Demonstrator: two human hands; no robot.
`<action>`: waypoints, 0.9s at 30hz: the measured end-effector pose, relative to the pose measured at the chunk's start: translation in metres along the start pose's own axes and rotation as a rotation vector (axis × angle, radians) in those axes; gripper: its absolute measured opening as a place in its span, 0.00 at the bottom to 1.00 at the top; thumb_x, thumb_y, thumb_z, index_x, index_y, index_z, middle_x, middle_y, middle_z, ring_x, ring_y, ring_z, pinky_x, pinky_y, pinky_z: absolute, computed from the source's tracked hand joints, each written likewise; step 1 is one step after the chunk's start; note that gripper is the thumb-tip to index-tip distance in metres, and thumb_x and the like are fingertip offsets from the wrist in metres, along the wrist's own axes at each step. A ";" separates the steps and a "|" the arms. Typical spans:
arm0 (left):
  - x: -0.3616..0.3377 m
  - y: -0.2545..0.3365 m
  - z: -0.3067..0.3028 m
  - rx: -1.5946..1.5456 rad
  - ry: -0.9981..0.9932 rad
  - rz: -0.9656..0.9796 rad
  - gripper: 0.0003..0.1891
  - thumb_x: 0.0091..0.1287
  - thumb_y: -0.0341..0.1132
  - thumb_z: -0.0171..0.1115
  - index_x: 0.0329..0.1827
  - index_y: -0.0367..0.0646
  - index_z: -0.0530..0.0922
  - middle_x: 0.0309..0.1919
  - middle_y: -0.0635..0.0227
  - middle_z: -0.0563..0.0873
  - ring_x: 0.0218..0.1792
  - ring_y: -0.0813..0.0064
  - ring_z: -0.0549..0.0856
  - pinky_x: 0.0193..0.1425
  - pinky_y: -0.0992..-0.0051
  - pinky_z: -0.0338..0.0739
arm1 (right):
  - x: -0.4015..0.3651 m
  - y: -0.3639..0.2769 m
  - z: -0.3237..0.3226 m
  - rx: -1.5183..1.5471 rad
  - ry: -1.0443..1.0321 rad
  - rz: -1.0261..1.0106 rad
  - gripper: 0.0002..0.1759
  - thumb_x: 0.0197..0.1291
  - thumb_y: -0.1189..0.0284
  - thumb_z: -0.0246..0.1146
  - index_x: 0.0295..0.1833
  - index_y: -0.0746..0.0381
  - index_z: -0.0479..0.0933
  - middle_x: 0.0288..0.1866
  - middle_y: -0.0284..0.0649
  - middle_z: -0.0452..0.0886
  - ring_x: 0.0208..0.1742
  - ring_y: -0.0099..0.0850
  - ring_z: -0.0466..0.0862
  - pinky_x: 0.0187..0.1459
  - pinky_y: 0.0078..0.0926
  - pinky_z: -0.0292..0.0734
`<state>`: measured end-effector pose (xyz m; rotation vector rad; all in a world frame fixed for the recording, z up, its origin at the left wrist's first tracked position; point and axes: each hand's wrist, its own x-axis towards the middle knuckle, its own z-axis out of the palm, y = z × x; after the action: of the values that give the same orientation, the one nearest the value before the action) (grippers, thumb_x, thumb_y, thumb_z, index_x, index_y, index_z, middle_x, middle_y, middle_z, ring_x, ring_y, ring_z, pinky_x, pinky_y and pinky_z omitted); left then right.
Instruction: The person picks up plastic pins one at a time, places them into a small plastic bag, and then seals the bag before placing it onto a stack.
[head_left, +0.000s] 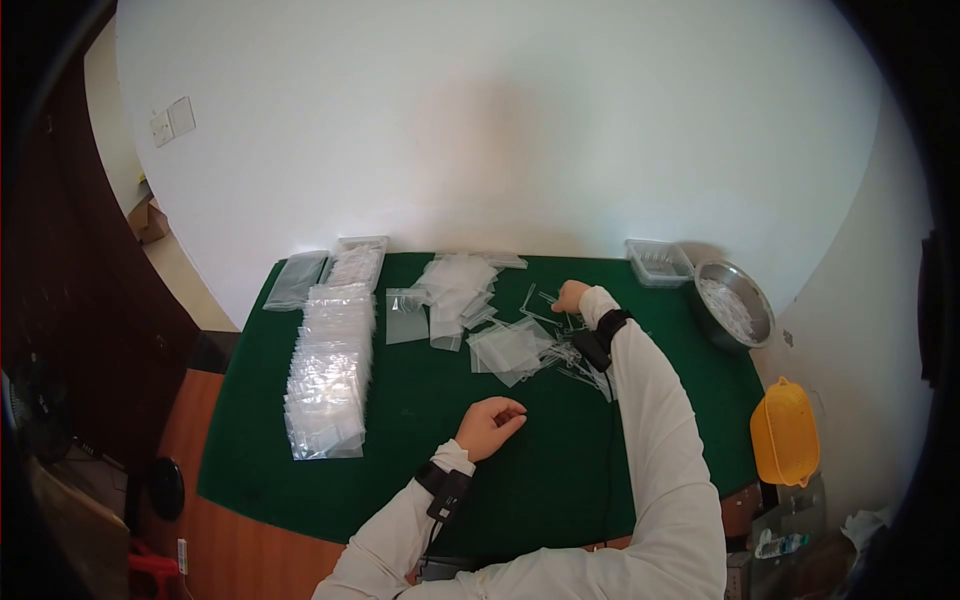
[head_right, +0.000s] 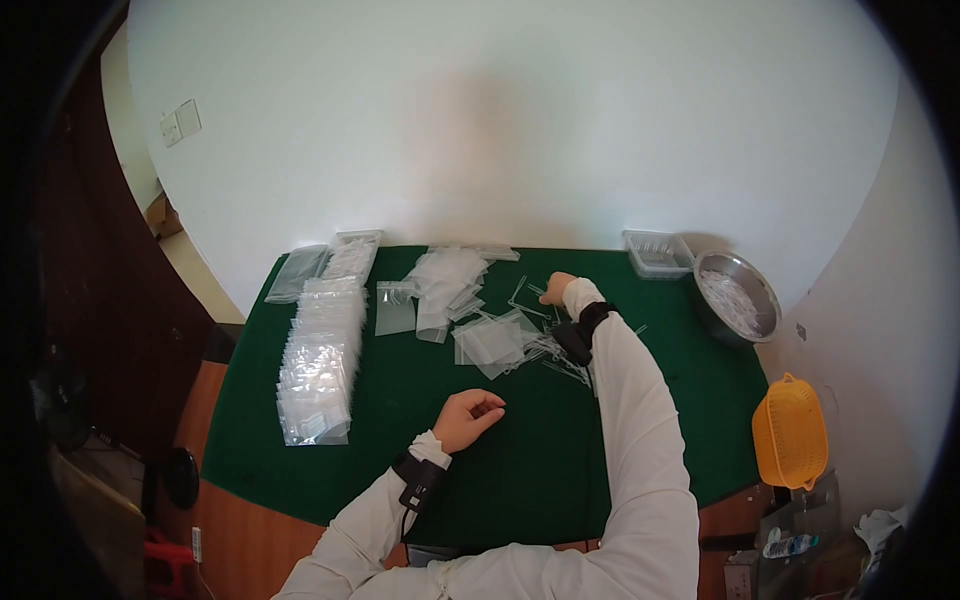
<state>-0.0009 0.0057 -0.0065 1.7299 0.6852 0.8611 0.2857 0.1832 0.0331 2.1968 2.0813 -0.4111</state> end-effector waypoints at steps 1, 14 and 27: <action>0.000 0.000 0.000 -0.002 -0.002 0.001 0.07 0.56 0.29 0.61 0.36 0.37 0.78 0.25 0.72 0.77 0.24 0.84 0.74 0.29 0.84 0.70 | -0.007 0.003 -0.004 0.038 0.005 0.047 0.23 0.45 0.57 0.64 0.44 0.61 0.77 0.45 0.49 0.78 0.46 0.44 0.78 0.46 0.38 0.72; -0.001 0.001 -0.003 0.015 -0.007 0.002 0.07 0.57 0.29 0.61 0.36 0.37 0.78 0.25 0.73 0.78 0.24 0.86 0.74 0.29 0.85 0.69 | -0.022 -0.054 -0.007 -0.193 0.209 -0.306 0.26 0.32 0.65 0.67 0.44 0.55 0.75 0.42 0.42 0.76 0.52 0.42 0.70 0.50 0.38 0.68; -0.001 0.000 -0.001 0.013 0.000 0.007 0.06 0.56 0.29 0.61 0.35 0.37 0.78 0.25 0.72 0.78 0.24 0.86 0.74 0.29 0.85 0.70 | -0.039 -0.031 0.006 0.014 0.159 -0.170 0.17 0.36 0.62 0.65 0.33 0.59 0.79 0.37 0.42 0.80 0.43 0.42 0.78 0.50 0.41 0.67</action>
<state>-0.0016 0.0056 -0.0064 1.7443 0.6864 0.8627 0.2529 0.1459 0.0408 2.1329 2.3644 -0.2717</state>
